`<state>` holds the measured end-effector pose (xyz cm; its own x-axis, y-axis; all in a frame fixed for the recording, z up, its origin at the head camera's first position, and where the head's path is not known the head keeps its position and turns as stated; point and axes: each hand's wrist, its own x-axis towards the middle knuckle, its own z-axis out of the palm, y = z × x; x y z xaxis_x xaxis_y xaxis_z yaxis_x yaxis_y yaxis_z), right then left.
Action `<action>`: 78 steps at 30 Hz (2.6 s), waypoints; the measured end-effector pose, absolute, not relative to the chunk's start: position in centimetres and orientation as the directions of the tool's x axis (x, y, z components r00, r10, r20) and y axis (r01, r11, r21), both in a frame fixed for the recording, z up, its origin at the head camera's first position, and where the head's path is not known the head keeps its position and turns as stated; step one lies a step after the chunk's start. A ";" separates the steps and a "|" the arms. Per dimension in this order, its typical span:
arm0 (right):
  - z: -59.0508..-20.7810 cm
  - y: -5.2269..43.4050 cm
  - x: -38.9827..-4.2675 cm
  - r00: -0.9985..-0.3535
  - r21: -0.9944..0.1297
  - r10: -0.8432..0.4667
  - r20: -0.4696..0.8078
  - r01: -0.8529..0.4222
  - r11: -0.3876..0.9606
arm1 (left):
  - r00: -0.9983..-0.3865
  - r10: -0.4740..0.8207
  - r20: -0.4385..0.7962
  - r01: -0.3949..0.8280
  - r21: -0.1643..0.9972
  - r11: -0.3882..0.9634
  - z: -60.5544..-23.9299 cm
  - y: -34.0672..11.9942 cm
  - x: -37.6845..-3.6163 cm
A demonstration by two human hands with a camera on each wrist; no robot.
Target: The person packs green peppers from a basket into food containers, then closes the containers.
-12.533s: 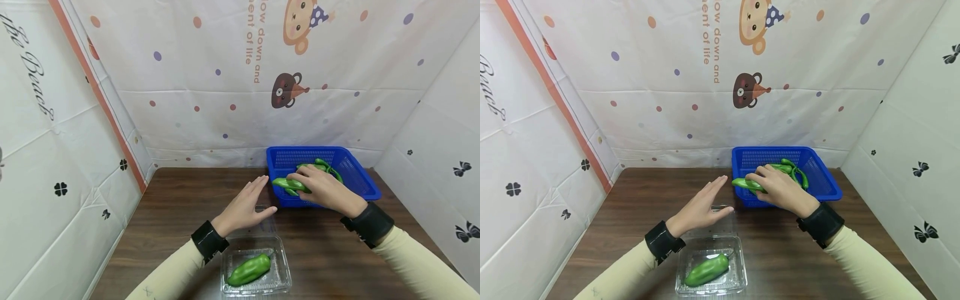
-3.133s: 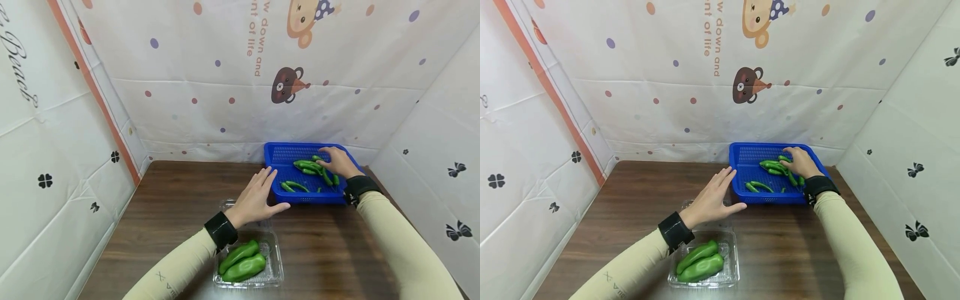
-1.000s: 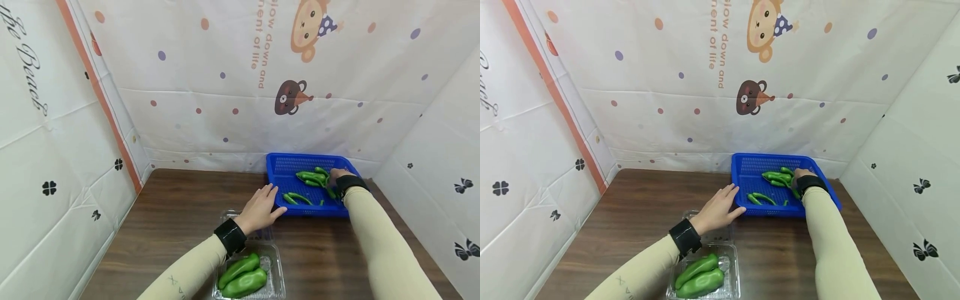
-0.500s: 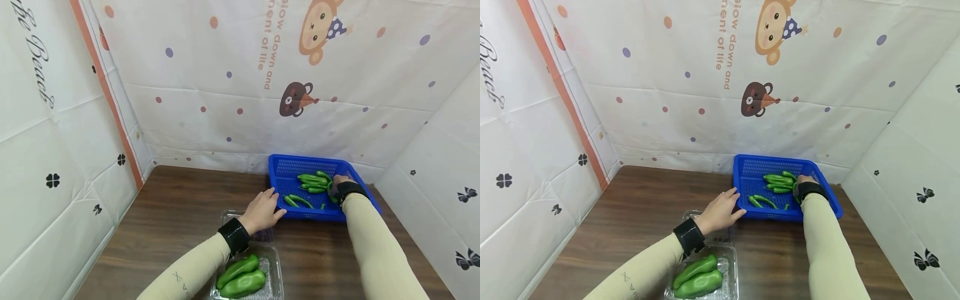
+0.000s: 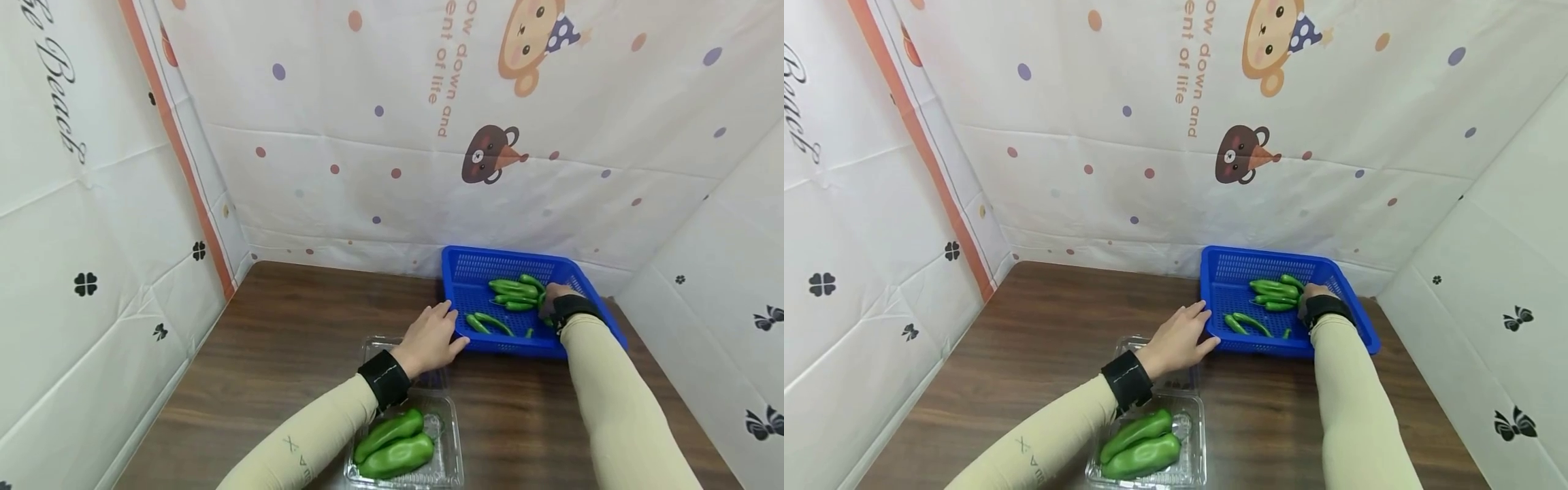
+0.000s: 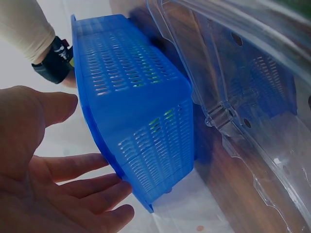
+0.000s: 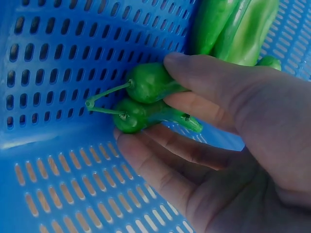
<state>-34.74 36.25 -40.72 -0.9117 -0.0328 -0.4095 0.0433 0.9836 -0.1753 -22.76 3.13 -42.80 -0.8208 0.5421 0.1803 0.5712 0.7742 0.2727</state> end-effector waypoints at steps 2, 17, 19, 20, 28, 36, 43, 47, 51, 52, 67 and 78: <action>-40.6 36.4 -34.7 -0.910 -0.185 -0.046 -0.412 0.034 0.982 | -0.820 0.543 0.179 0.572 0.277 0.772 -42.8 3.1 -22.8; -40.4 37.4 -35.9 -0.907 -0.196 -0.048 -0.418 0.038 0.980 | -0.830 0.533 0.167 0.558 0.302 0.773 -42.9 3.1 -22.9; -40.1 37.4 -35.9 -0.905 -0.173 -0.050 -0.422 0.026 0.985 | -0.831 0.532 0.164 0.556 0.300 0.776 -42.9 3.1 -22.8; -39.9 37.3 -35.9 -0.906 -0.162 -0.049 -0.421 0.022 0.987 | -0.831 0.532 0.163 0.555 0.299 0.776 -42.9 3.0 -22.8; -38.8 37.7 -35.5 -0.904 -0.245 -0.149 -0.400 -0.050 0.968 | -0.833 0.532 0.153 0.553 0.293 0.780 -42.7 3.0 -22.7; -38.1 38.0 -35.4 -0.894 -0.368 -0.239 -0.380 -0.091 0.926 | -0.830 0.536 0.157 0.557 0.302 0.774 -42.6 2.9 -22.6; -37.7 37.6 -35.5 -0.922 -0.341 -0.218 -0.320 -0.103 0.934 | -0.828 0.538 0.155 0.558 0.314 0.768 -42.5 2.9 -22.5; -37.6 37.1 -35.4 -0.934 -0.287 -0.240 -0.263 -0.162 0.944 | -0.832 0.535 0.147 0.552 0.310 0.774 -42.4 2.9 -22.5; -37.7 36.7 -35.4 -0.936 -0.280 -0.274 -0.219 -0.209 0.937 | -0.838 0.527 0.143 0.544 0.304 0.782 -42.6 2.9 -22.6; -37.8 36.6 -35.4 -0.938 -0.281 -0.278 -0.207 -0.215 0.935 | -0.839 0.526 0.142 0.542 0.304 0.783 -42.6 2.9 -22.6; -38.7 36.0 -35.0 -0.931 -0.310 -0.317 -0.181 -0.252 0.917 | -0.845 0.519 0.129 0.529 0.344 0.775 -42.5 2.7 -22.4; -38.5 35.0 -33.7 -0.926 -0.325 -0.333 -0.175 -0.265 0.908 | -0.837 0.525 0.152 0.543 0.351 0.763 -42.9 2.7 -22.2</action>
<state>-33.65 35.04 -38.53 -0.9265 -0.3332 -0.1751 -0.2652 0.9079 -0.3246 -22.21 2.66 -42.88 -0.8373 0.5251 0.1523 0.5425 0.7633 0.3507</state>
